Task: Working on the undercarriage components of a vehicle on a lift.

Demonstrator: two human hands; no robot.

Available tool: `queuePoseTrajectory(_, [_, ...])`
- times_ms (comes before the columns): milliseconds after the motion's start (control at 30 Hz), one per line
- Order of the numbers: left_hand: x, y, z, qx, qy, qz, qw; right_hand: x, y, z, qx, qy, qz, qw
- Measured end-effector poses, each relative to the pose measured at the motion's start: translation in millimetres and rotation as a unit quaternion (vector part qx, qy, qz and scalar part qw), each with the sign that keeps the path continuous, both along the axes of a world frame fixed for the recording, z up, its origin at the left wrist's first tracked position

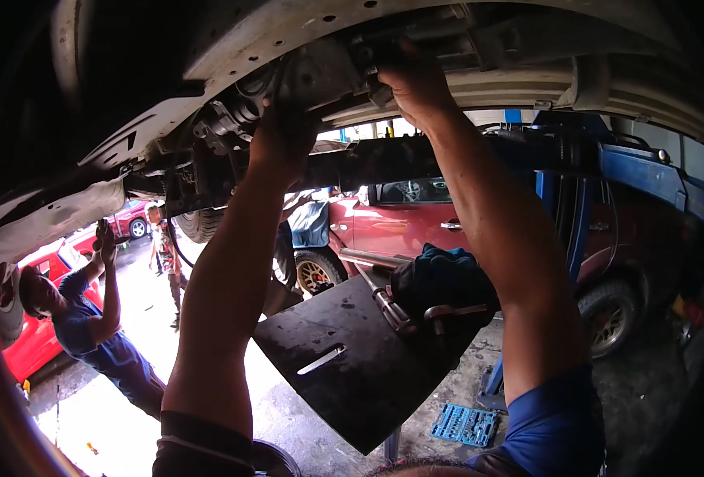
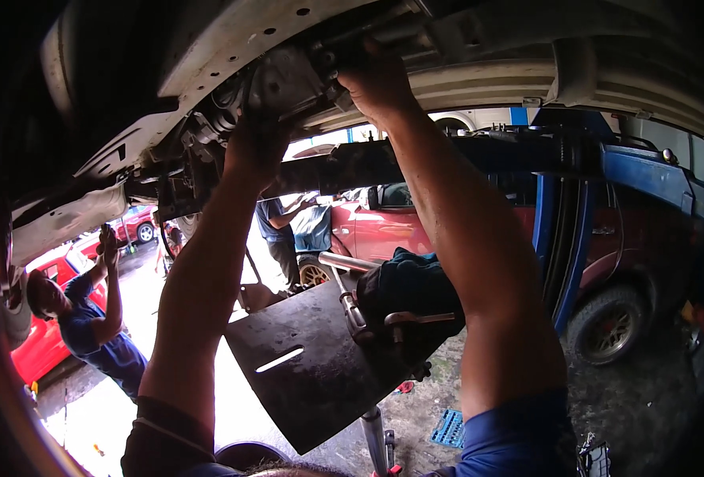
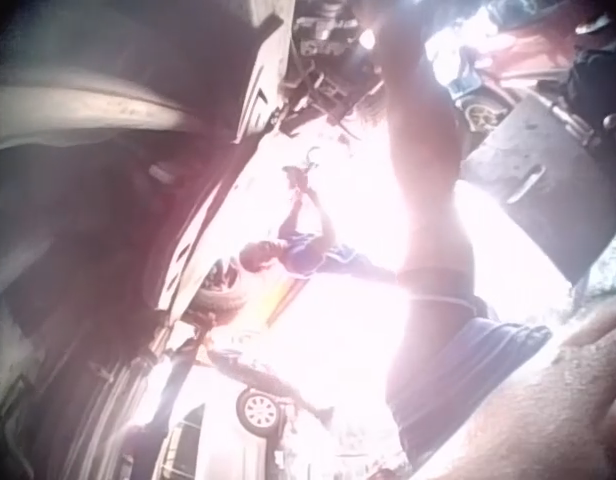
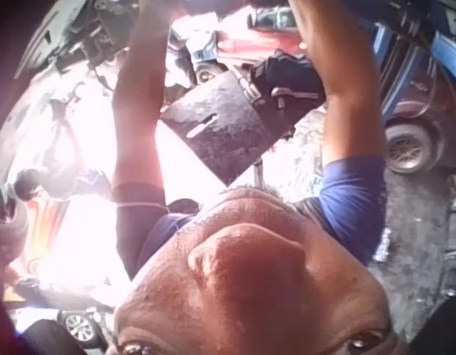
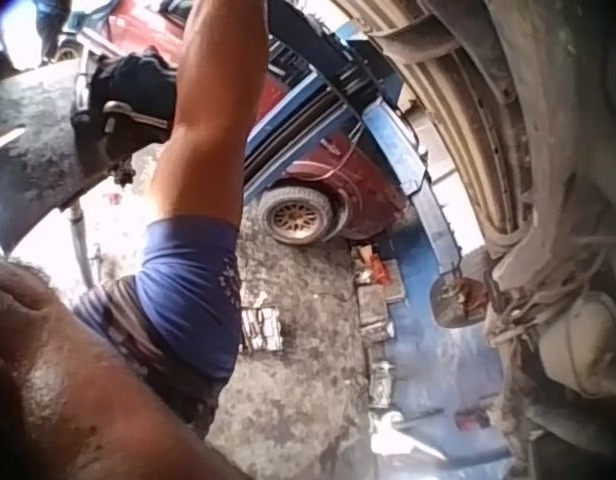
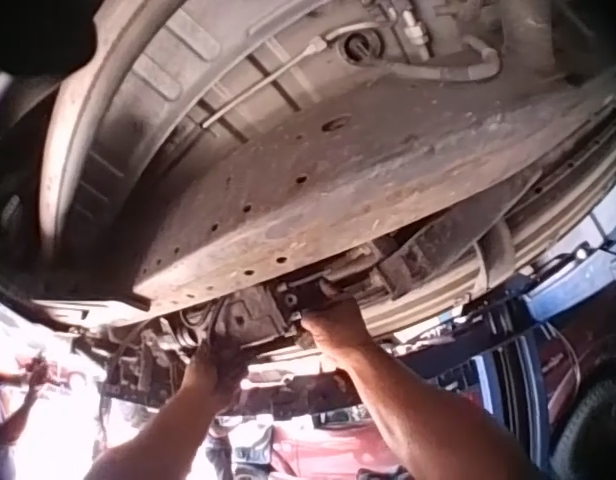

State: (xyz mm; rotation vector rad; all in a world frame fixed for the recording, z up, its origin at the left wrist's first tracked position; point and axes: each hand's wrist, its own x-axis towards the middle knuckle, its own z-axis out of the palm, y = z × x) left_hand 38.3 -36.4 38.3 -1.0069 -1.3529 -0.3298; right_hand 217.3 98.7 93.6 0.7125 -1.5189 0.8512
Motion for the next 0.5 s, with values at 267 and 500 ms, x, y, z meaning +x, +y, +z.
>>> queuePoseTrajectory(267, [12, -1, 2, 0.0, -0.044, -0.042, 0.998, -4, 5, -3, -0.011, -0.005, 0.043, 0.999])
queuePoseTrajectory(500, [-29, 15, 1, -0.031, -0.097, -0.231, 0.968, -5, -3, -9, -0.004, -0.034, 0.052, 0.998])
